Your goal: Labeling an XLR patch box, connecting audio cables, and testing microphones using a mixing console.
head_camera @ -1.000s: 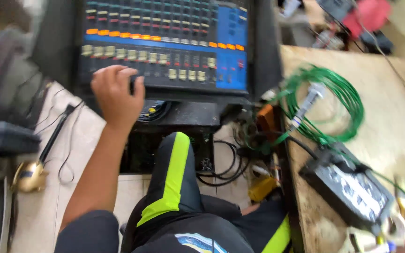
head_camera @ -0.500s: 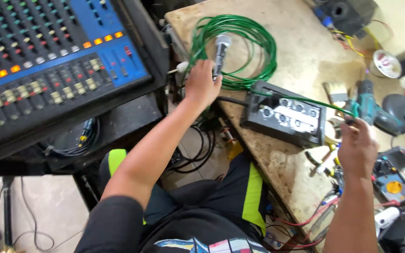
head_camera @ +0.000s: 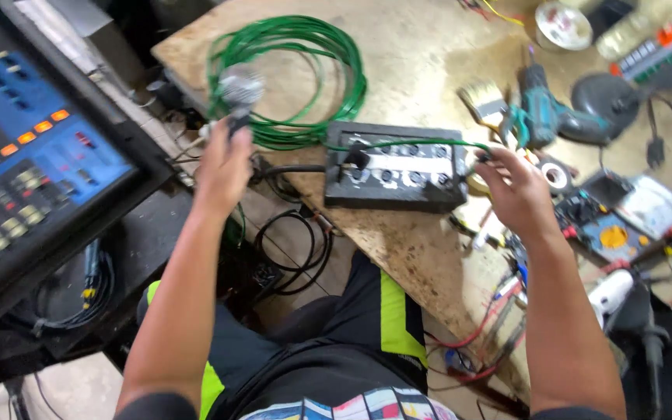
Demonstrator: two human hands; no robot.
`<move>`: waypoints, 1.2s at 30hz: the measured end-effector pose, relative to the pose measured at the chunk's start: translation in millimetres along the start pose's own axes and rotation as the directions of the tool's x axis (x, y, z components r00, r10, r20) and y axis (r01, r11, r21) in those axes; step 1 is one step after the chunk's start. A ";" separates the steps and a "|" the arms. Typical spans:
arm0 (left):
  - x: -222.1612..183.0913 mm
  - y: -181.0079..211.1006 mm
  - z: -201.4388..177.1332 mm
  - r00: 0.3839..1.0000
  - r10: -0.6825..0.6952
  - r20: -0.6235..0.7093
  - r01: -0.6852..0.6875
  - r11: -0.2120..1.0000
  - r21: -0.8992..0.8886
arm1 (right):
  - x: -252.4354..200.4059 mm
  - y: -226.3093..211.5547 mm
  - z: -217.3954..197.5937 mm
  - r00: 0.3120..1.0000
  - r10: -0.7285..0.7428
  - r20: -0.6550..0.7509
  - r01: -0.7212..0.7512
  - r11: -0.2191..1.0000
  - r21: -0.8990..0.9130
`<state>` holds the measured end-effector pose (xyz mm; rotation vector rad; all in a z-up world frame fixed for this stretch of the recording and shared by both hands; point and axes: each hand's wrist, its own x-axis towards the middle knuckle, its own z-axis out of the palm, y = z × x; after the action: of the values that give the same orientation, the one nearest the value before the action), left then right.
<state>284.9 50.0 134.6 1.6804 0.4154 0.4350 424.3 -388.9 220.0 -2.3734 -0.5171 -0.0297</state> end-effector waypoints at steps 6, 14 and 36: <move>-130.6 43.9 -25.5 0.997 0.062 -0.045 -0.071 0.967 -0.245 | 7.8 24.1 20.4 0.914 -0.377 -0.151 0.394 0.912 0.108; -200.0 37.3 -31.2 0.989 0.031 -0.147 -0.047 0.993 -0.107 | 6.2 4.7 26.1 0.991 -0.073 0.109 0.068 0.996 0.052; -253.0 49.4 8.1 0.943 0.324 0.074 -0.310 0.938 -0.153 | 4.0 -7.9 21.5 0.974 -0.116 0.196 0.148 0.977 -0.154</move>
<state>72.2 -91.7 169.5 1.6281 0.0358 0.6014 422.5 -368.3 209.4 -2.5155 -0.7903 0.0937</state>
